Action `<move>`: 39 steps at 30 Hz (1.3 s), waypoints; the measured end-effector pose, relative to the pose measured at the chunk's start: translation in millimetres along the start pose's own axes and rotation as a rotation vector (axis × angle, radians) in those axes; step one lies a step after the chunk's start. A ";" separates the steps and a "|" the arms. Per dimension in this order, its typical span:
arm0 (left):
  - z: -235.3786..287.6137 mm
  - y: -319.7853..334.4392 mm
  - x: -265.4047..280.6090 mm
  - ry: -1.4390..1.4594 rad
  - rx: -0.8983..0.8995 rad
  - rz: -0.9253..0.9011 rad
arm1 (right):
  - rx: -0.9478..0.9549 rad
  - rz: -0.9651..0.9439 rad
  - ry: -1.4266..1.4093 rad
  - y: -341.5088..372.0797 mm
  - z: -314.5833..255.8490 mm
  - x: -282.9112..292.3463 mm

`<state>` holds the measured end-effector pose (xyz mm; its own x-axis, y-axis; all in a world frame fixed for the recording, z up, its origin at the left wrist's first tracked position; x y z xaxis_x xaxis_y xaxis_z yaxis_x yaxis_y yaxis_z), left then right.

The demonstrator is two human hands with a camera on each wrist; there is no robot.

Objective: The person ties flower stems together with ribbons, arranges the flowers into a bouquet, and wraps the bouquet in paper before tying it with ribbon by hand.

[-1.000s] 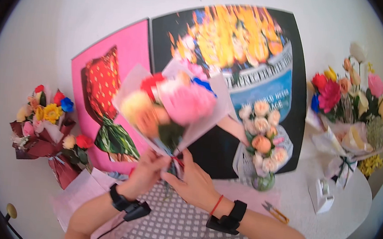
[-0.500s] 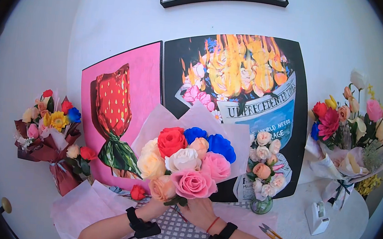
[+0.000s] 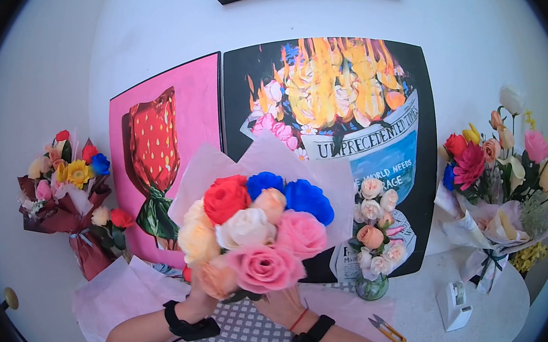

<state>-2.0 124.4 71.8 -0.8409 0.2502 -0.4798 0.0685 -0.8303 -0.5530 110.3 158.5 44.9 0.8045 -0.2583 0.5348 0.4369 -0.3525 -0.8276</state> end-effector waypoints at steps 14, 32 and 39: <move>109.0 -25.1 -7.5 -0.298 -0.405 0.078 | -0.185 0.023 -0.097 -13.7 -3.5 26.9; 121.8 -26.1 -7.4 -0.419 -0.346 0.114 | -0.258 0.147 -0.203 -18.7 -8.5 46.6; 138.6 -18.9 -27.8 -0.437 -0.418 0.074 | -0.199 0.179 -0.214 -13.9 -6.5 40.2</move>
<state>-54.3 64.1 189.9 -0.9623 -0.1015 -0.2525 0.2658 -0.5495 -0.7921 134.0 147.1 79.0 0.9367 -0.1450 0.3187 0.2110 -0.4927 -0.8442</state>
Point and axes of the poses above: each hand's wrist, its own y-axis away from the middle knuckle, its own x-axis out of the back of the hand, z = x × y, the point moved 9 cm from there along -y, towards the middle knuckle, and after that the axes turned 12 degrees about y, right-handed, at the moved point
